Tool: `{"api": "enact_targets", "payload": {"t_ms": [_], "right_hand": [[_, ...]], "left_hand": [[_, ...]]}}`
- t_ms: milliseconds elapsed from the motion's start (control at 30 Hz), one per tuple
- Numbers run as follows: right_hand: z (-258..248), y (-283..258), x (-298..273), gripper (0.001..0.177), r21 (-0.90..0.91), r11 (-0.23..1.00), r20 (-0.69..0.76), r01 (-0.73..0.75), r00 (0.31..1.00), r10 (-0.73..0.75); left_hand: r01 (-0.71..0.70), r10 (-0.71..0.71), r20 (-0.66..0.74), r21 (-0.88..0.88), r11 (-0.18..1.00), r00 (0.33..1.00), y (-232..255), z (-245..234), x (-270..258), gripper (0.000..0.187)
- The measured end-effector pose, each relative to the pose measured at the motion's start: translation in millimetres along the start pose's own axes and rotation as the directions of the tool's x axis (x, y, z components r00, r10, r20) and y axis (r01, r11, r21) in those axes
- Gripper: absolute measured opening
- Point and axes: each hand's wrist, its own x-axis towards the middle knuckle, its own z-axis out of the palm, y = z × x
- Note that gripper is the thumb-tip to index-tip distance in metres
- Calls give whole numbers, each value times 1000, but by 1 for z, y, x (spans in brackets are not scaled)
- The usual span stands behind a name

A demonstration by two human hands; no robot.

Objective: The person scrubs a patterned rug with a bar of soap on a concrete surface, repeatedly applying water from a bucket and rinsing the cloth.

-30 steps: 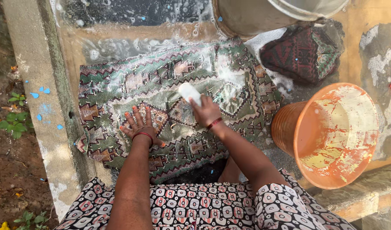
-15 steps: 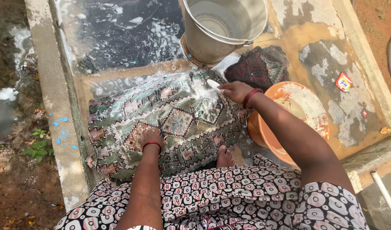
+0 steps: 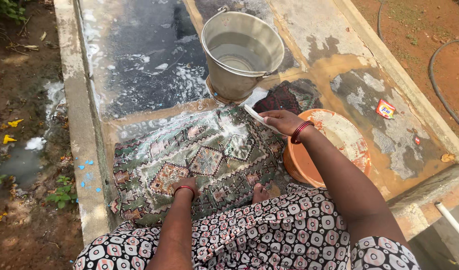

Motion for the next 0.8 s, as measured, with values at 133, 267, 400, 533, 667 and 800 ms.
{"api": "enact_targets", "payload": {"t_ms": [133,267,400,533,667,800], "right_hand": [[6,3,17,43,19,999,1,-50,999,50],[11,1,30,45,-9,996,-23,-88,996,88],[15,-7,27,47,-57,990,-30,-125,992,124],[18,-11,26,48,-91,989,-10,-120,993,119],[17,1,30,51,-135,990,-18,-49,999,47],[21,18,38,53,-155,987,-22,49,998,-53]], "left_hand": [[9,-9,-3,61,998,1000,-1,4,0,68],[-26,23,22,187,982,1000,5,18,-2,63],[-58,51,33,254,965,998,6,29,2,64],[-39,37,13,219,975,999,-3,38,6,59],[26,-37,50,203,979,998,-9,46,3,58],[29,-11,-72,249,968,997,-12,60,18,42]]}}
